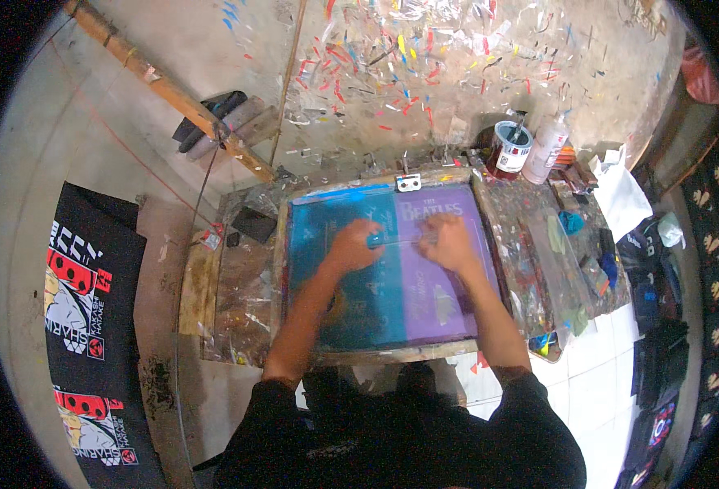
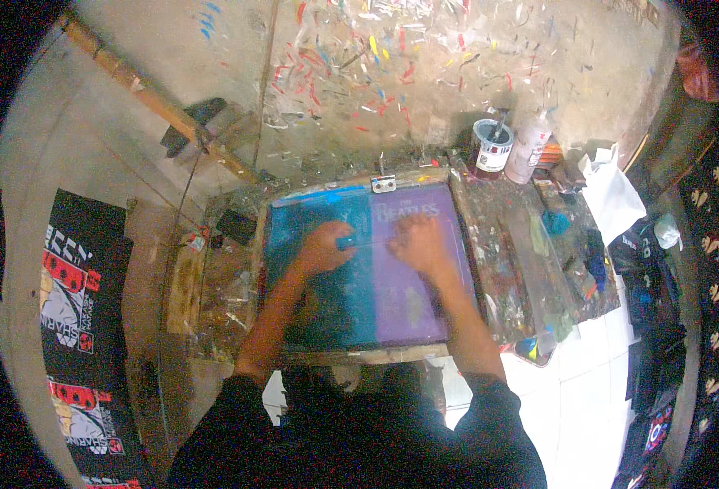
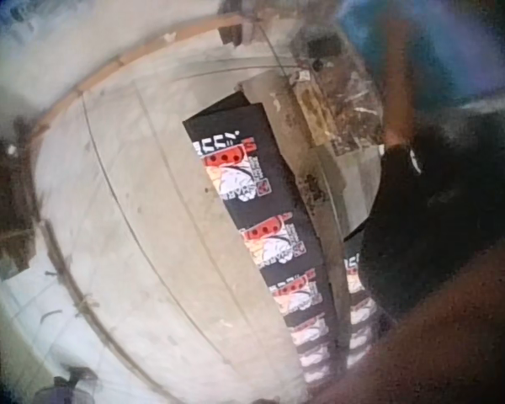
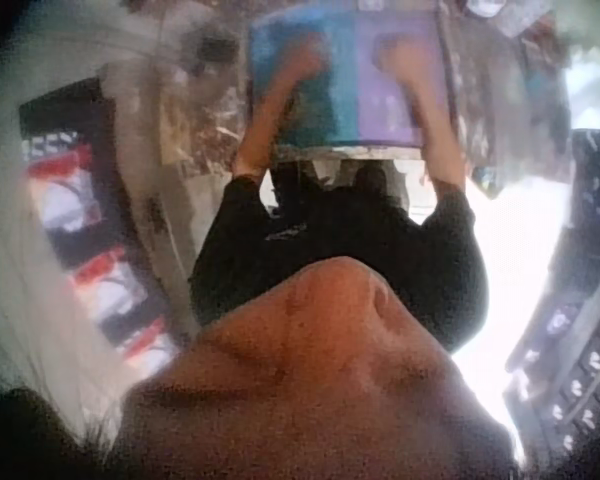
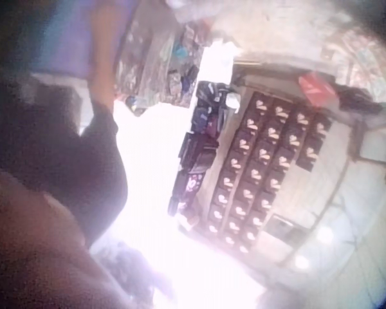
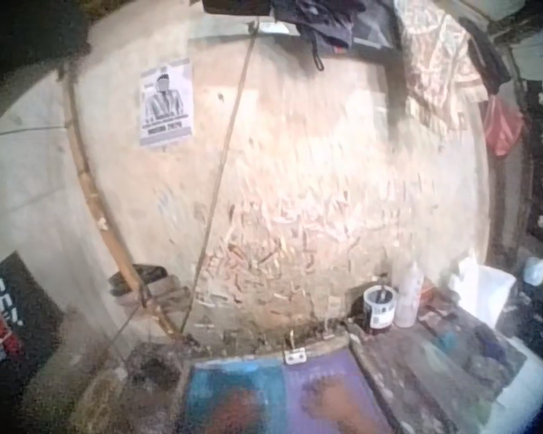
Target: The person applies adhesive tape to the edges of a screen printing frame that features a Beatles design, smoothing the tape by hand.
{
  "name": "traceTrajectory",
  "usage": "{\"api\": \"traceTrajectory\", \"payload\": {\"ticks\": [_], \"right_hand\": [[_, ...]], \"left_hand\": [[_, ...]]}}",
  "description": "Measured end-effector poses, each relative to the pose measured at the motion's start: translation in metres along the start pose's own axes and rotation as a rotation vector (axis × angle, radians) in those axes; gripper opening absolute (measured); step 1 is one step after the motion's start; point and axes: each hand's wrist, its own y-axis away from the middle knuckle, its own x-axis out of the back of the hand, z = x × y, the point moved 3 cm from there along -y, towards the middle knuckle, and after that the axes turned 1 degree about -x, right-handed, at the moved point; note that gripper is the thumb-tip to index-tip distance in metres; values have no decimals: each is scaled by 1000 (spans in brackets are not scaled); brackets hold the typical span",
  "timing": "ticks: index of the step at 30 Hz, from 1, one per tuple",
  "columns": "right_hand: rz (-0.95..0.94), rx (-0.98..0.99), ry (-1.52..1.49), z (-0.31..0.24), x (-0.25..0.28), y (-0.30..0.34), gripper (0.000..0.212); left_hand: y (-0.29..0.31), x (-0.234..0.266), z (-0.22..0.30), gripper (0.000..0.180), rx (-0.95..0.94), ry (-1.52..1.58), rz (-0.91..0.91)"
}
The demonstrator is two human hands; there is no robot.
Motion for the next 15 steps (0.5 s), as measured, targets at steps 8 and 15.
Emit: {"api": "traceTrajectory", "payload": {"ticks": [8,15], "right_hand": [[-281,144,140,-25,-29,9,51],[-218,213,96,-6,-39,6,31]], "left_hand": [[-13,-39,9,42,-184,-78,-125],[-18,-45,-4,18,-290,4,-107]]}}
